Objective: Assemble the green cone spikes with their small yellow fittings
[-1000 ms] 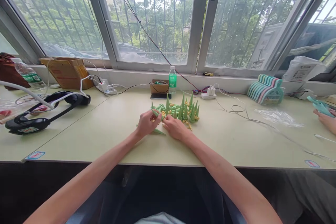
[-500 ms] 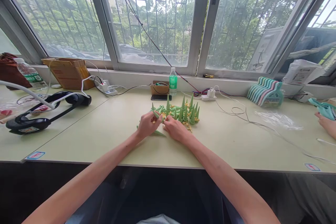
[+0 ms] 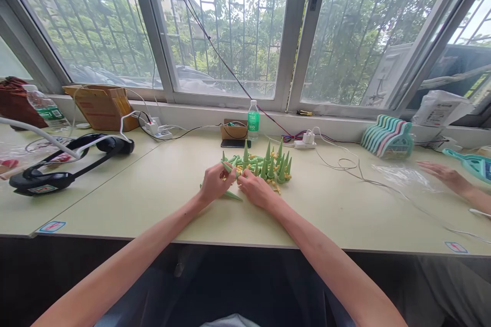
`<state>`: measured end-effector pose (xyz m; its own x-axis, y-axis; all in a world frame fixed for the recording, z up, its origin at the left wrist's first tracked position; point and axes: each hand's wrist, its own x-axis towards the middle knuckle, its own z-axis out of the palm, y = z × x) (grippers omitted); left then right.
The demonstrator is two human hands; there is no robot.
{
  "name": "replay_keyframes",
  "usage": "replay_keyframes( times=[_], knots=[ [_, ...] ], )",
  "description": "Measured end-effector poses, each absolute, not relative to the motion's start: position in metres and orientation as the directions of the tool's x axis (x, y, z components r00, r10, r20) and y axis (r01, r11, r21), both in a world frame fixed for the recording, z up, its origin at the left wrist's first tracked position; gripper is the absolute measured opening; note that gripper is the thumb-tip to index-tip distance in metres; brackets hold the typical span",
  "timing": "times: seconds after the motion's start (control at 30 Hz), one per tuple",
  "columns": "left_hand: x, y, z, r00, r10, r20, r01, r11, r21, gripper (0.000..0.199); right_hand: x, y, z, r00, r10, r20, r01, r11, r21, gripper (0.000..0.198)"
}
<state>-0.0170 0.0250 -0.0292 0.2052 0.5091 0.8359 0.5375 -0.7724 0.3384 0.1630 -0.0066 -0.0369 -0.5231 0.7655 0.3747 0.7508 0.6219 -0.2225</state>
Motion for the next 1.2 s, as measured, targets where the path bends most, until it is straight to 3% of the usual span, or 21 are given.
replay_keyframes(
  times=[0.3, 0.47, 0.67, 0.9, 1.2],
  knots=[
    [-0.016, 0.024, -0.029, 0.19, 0.506, 0.842, 0.543, -0.768, 0.339, 0.02, 0.164, -0.002, -0.042, -0.503, 0.737, 0.451, 0.709, 0.65, -0.272, 0.007],
    [-0.017, 0.024, -0.027, 0.161, 0.506, 0.847, 0.566, -0.751, 0.341, 0.018, 0.164, -0.005, -0.038, -0.468, 0.661, 0.586, 0.608, 0.722, -0.33, 0.013],
    [-0.017, 0.023, -0.023, 0.129, 0.533, 0.837, 0.586, -0.721, 0.369, 0.019, 0.163, -0.002, -0.041, -0.371, 0.574, 0.73, 0.58, 0.757, -0.301, 0.02],
    [-0.016, 0.023, -0.024, 0.139, 0.555, 0.82, 0.571, -0.722, 0.391, 0.018, 0.162, -0.007, -0.038, -0.354, 0.533, 0.768, 0.575, 0.772, -0.271, 0.021],
    [-0.016, 0.023, -0.028, 0.193, 0.55, 0.813, 0.52, -0.759, 0.391, 0.017, 0.161, -0.009, -0.035, -0.332, 0.601, 0.727, 0.596, 0.731, -0.332, 0.024]
  ],
)
